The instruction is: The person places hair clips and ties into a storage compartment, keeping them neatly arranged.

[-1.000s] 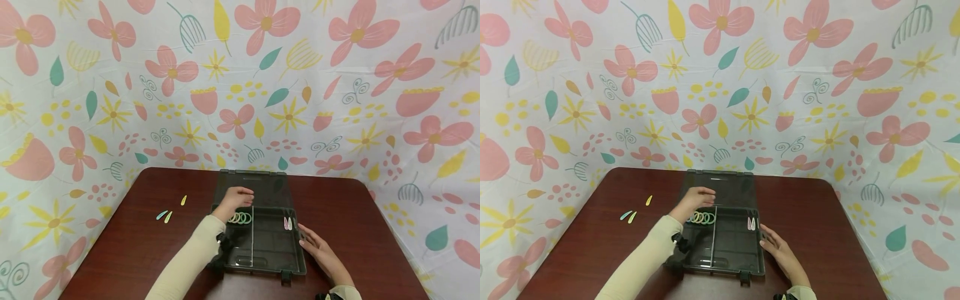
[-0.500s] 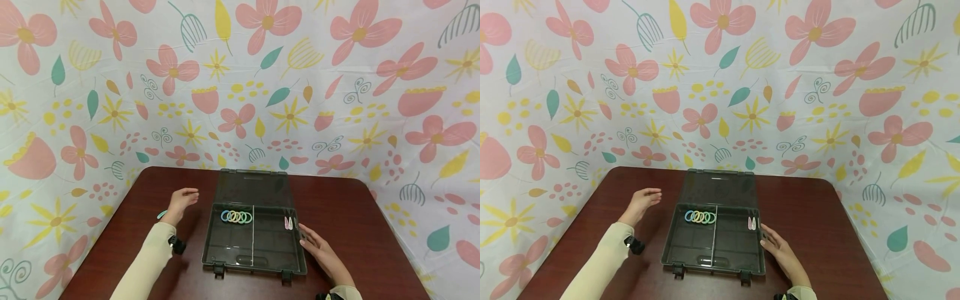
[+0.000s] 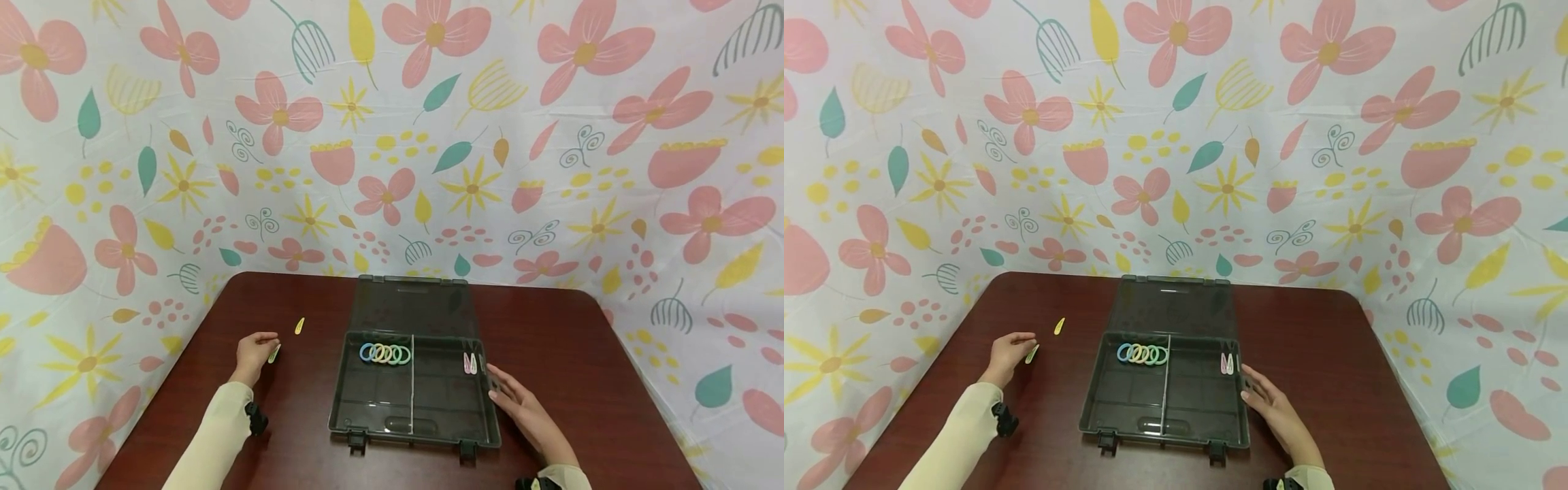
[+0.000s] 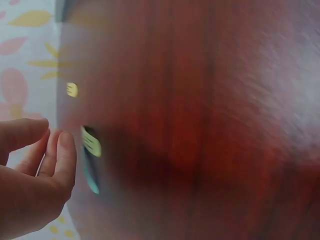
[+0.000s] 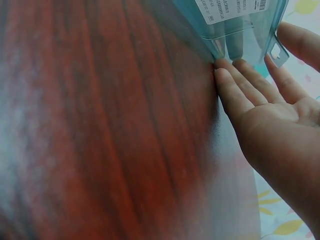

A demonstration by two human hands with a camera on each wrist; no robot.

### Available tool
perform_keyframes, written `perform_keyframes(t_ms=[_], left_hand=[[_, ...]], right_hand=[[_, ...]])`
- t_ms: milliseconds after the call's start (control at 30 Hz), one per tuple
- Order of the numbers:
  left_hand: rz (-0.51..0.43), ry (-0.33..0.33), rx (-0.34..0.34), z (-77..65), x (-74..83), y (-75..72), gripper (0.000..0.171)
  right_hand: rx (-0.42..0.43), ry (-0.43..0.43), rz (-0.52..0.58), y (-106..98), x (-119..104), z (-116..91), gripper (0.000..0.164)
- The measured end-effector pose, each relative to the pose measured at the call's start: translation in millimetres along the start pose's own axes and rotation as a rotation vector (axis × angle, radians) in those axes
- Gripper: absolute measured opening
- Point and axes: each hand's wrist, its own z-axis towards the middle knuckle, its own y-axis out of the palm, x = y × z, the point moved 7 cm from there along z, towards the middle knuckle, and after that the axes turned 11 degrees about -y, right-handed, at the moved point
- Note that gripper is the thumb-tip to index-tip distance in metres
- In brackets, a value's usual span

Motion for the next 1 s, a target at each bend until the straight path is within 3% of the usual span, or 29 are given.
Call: perform_keyframes(t_ms=[433, 733, 1000], left_hand=[[0.079, 0.009, 0.045, 3.4, -15.9, -4.3, 0.025], [0.130, 0.030, 0.058, 0.7, -10.3, 2.2, 0.023], [0.091, -0.042, 0.014, -4.1, -11.8, 5.7, 0.024]], right_hand=[[0.008, -0.006, 0.000, 0, 1, 0, 0.060], [0.015, -0.015, -0.008, -1, 2, 1, 0.059], [-0.006, -0.011, 0.003, 1, -1, -1, 0.061]])
